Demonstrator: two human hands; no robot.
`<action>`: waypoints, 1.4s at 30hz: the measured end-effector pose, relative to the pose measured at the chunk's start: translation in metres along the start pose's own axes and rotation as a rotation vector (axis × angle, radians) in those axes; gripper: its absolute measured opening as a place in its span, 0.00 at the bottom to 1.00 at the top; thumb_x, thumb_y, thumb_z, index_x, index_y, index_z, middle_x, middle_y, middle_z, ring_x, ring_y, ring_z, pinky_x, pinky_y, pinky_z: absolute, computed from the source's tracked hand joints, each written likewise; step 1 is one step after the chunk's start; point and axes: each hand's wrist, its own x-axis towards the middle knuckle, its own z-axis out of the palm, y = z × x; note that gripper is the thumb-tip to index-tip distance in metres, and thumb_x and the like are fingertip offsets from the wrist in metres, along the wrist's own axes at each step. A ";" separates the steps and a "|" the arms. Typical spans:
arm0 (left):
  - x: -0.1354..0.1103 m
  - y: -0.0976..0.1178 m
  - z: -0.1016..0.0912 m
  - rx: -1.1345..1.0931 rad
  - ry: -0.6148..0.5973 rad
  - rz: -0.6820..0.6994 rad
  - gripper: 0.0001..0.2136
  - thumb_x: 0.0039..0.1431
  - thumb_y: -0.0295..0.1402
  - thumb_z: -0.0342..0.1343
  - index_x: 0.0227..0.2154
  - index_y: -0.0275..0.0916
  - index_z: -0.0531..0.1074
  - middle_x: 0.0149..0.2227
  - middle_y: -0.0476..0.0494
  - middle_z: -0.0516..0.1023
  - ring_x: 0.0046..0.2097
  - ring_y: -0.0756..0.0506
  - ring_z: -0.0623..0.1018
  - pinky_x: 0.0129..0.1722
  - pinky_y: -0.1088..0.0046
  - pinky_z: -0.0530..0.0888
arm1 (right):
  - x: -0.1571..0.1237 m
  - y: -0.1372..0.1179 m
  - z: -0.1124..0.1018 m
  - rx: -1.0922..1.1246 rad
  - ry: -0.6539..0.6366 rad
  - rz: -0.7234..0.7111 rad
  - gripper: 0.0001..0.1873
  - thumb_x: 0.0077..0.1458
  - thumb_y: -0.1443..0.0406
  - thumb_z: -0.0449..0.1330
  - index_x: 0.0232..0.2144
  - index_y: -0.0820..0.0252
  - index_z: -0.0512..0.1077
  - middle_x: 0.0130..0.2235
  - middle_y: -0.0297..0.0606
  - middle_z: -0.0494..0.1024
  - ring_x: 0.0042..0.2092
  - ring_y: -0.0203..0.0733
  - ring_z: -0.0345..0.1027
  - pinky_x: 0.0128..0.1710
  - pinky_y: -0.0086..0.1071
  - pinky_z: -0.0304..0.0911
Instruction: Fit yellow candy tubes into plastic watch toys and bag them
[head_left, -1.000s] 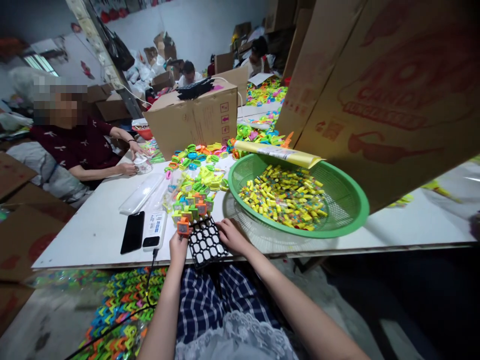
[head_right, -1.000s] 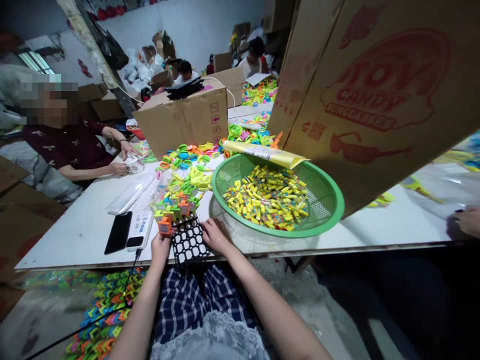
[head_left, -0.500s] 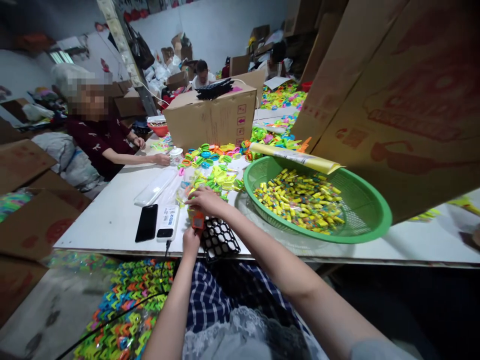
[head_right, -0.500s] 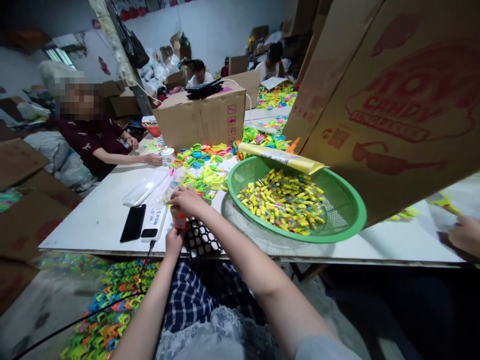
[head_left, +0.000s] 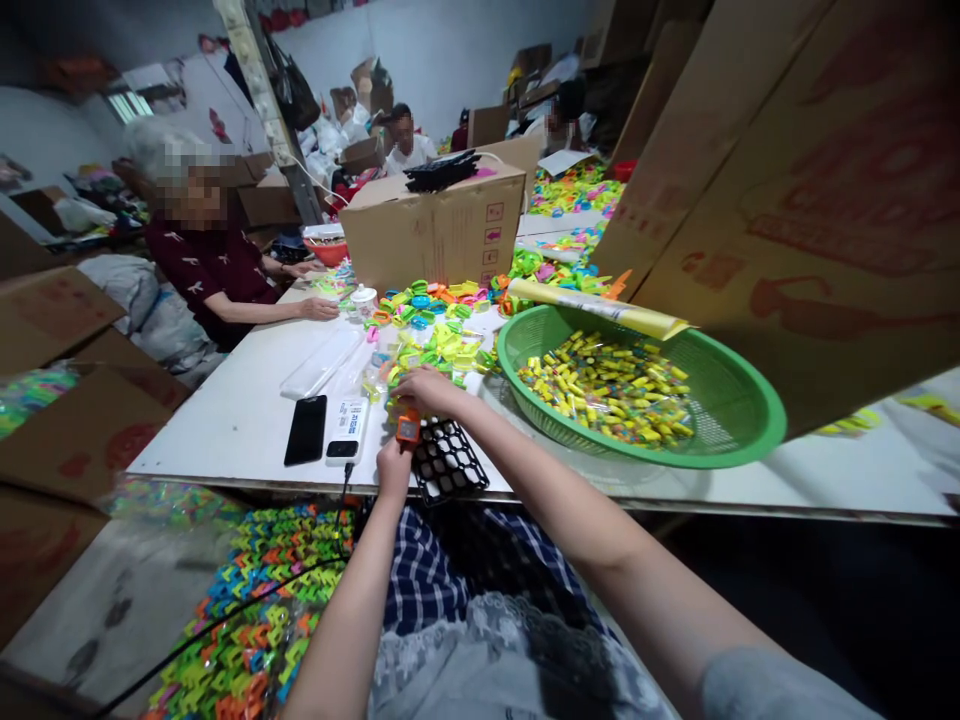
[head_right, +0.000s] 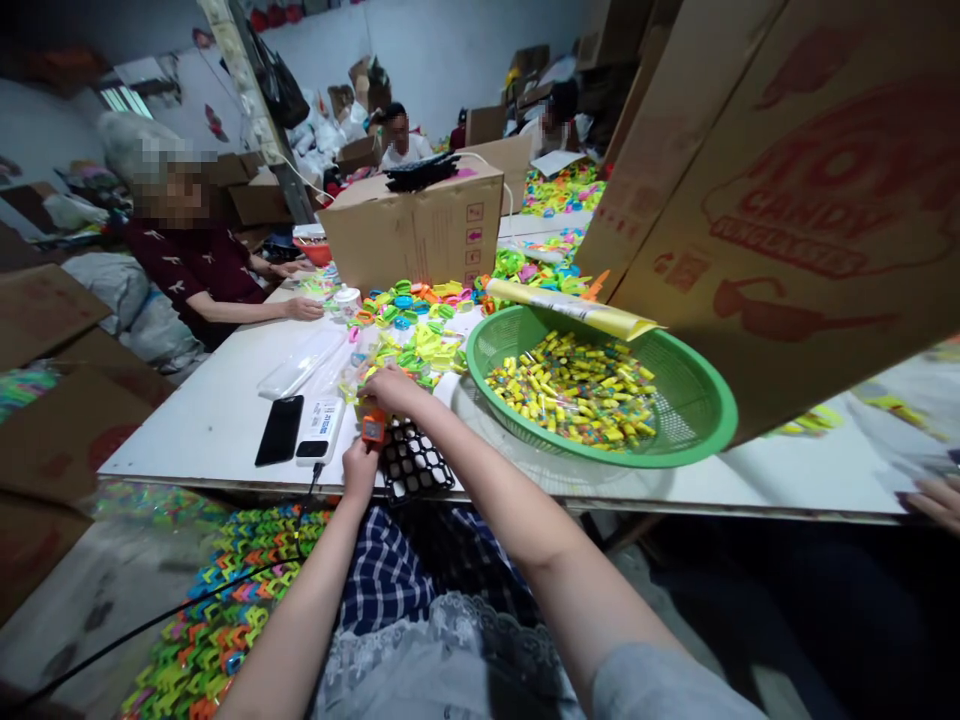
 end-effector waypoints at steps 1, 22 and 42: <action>0.000 0.000 0.000 0.000 0.006 -0.001 0.06 0.50 0.33 0.54 0.28 0.37 0.74 0.24 0.47 0.75 0.29 0.47 0.71 0.31 0.74 0.65 | 0.001 0.001 0.002 0.006 0.009 -0.010 0.12 0.57 0.71 0.56 0.40 0.60 0.77 0.42 0.43 0.78 0.44 0.44 0.67 0.42 0.34 0.49; 0.006 -0.010 -0.001 0.075 -0.033 -0.070 0.10 0.52 0.36 0.58 0.31 0.34 0.75 0.28 0.42 0.78 0.32 0.45 0.76 0.34 0.72 0.68 | 0.004 0.017 0.025 0.092 0.124 -0.136 0.12 0.55 0.71 0.55 0.39 0.65 0.77 0.40 0.46 0.78 0.38 0.41 0.69 0.37 0.29 0.59; 0.005 -0.001 -0.007 0.036 -0.109 -0.106 0.06 0.55 0.33 0.57 0.27 0.34 0.72 0.28 0.44 0.77 0.36 0.45 0.77 0.41 0.66 0.71 | -0.002 0.036 0.015 0.290 0.345 0.168 0.17 0.58 0.71 0.53 0.48 0.57 0.73 0.50 0.38 0.75 0.51 0.37 0.66 0.53 0.29 0.56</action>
